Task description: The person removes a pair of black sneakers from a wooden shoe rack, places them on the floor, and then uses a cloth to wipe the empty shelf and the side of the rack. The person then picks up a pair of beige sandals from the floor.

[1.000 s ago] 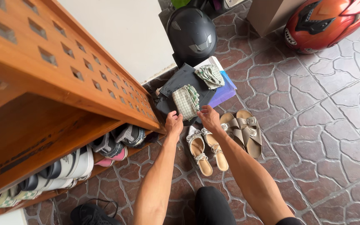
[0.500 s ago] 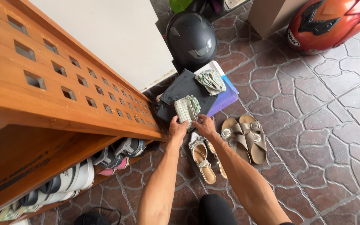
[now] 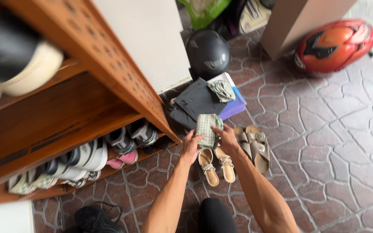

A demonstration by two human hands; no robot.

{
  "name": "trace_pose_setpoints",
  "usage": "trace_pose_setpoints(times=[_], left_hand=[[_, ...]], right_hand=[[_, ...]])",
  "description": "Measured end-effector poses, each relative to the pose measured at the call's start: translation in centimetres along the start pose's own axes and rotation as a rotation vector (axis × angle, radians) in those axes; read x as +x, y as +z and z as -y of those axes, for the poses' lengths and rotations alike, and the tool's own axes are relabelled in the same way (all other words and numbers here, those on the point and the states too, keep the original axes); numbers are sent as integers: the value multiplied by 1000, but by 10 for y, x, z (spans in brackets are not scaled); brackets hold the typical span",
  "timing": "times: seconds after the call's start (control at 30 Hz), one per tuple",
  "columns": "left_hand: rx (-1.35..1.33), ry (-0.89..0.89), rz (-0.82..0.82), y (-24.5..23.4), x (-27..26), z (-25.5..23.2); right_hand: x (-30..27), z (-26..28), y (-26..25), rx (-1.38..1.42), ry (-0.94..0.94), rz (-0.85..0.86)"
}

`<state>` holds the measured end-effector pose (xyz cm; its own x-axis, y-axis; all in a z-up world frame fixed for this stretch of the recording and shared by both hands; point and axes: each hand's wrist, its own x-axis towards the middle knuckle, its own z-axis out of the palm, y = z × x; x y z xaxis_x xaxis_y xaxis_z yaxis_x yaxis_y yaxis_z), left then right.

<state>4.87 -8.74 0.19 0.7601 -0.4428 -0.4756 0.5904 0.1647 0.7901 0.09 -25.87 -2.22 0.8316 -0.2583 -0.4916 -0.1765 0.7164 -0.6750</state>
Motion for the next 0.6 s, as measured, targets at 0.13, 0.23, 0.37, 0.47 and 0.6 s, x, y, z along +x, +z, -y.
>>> trace_pose_setpoints(times=[0.13, 0.23, 0.37, 0.47, 0.6], left_hand=[[-173, 29, -17, 15, -46, -18], [-225, 64, 30, 20, -78, -23], [-256, 80, 53, 25, -117, -27], [-212, 96, 47, 34, -133, -37], [-213, 195, 84, 35, -157, -61]], right_hand=[[-27, 5, 13, -11, -29, 97], [-45, 16, 21, -137, -76, 172], [-80, 40, 23, -379, -128, 260], [-102, 59, 33, -483, -165, 260], [-126, 64, 64, -495, -147, 270]])
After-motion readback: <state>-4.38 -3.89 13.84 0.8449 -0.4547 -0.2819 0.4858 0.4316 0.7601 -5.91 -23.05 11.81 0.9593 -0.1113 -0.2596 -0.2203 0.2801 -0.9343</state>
